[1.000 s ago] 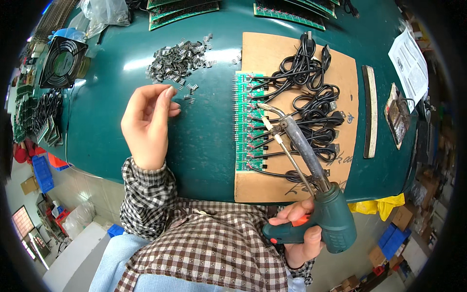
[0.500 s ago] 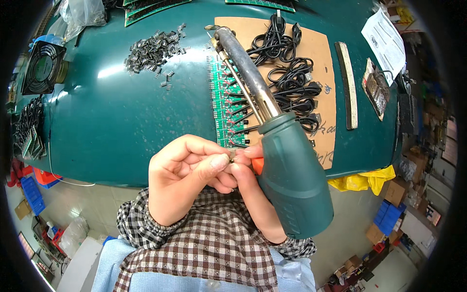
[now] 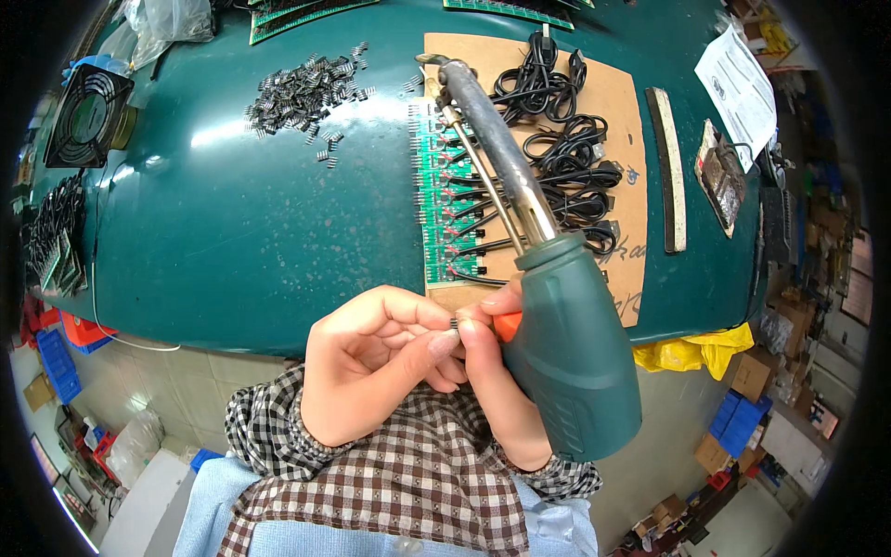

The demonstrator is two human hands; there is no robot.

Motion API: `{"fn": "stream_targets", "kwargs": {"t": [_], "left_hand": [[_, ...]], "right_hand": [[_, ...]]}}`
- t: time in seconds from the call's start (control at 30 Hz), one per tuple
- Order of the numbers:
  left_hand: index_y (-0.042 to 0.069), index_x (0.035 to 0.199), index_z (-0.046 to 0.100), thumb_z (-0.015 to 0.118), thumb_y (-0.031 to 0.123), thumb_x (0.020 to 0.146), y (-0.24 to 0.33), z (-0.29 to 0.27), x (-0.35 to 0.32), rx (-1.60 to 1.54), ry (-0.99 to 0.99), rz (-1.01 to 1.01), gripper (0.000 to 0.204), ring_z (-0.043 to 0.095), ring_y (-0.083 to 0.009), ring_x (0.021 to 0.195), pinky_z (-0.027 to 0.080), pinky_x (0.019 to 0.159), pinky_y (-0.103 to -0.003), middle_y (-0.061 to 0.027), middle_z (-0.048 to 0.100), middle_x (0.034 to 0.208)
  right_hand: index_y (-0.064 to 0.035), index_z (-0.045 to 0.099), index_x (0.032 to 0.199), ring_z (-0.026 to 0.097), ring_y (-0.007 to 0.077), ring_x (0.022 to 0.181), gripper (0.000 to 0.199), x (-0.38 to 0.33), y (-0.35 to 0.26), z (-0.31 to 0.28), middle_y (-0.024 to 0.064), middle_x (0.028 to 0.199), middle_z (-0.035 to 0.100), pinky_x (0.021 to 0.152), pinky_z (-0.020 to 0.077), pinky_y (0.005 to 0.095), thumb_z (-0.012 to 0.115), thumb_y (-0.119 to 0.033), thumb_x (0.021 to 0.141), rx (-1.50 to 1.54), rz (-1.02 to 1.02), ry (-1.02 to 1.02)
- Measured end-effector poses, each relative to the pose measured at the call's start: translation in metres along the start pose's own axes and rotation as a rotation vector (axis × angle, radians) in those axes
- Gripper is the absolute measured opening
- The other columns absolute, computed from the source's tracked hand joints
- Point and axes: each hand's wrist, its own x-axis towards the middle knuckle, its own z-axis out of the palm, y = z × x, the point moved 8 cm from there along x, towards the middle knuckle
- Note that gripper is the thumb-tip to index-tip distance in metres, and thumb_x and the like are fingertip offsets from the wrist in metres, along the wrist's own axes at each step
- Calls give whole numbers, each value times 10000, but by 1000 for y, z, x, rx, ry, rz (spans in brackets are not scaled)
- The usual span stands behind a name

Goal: The person assembles a circuit board by picking electronic components from the table by hand, positioning them onto the board, and soldering them using a soldering gun.

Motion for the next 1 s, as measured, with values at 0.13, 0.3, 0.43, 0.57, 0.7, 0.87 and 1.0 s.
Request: {"fn": "stream_targets", "kwargs": {"t": [0.13,0.3,0.43,0.57,0.7,0.87,1.0], "left_hand": [[-60,893,513,514,22,832,-1,-2,-1,-27,11,2,102,580,-116,653,489,561,-216,-111,592,786],[-27,892,532,540,75,826,10,-30,15,262,184,33,122,523,-64,583,443,507,-175,-68,595,752],[-22,886,546,559,106,819,5,-47,34,344,235,6,145,505,-47,583,435,505,-165,-48,584,743],[-29,879,545,557,107,821,1,-44,39,349,195,-32,148,521,-57,583,446,515,-172,-54,583,741],[-32,874,544,555,100,821,0,-45,42,297,206,-26,143,541,-70,585,458,524,-180,-61,586,740],[-35,870,543,559,84,815,2,-44,41,295,217,-4,132,562,-83,594,472,536,-187,-70,590,735],[-37,868,542,561,81,813,1,-44,43,286,210,-11,131,562,-83,593,472,534,-187,-71,591,736]], "right_hand": [[7,427,1021,543,161,784,365,-3,3,-2,81,881,478,709,456,281,546,121,696,-4,36,30],[31,401,1111,555,229,778,387,-24,5,-31,123,928,492,692,480,344,538,-89,769,75,-35,145],[43,396,1115,556,242,769,434,-36,14,-45,135,917,489,663,494,383,540,-191,780,112,20,174],[45,394,1111,561,242,765,460,-45,21,-49,136,907,489,645,502,388,552,-233,780,154,72,165],[57,401,1069,573,256,792,483,-53,31,-49,149,900,493,674,514,388,567,-284,769,215,116,154],[66,392,1085,573,267,753,547,-58,31,-51,157,898,482,622,545,373,540,-368,787,142,102,207],[71,408,1061,557,280,816,600,-61,31,-54,165,899,473,618,554,358,548,-434,769,51,134,232]]}}
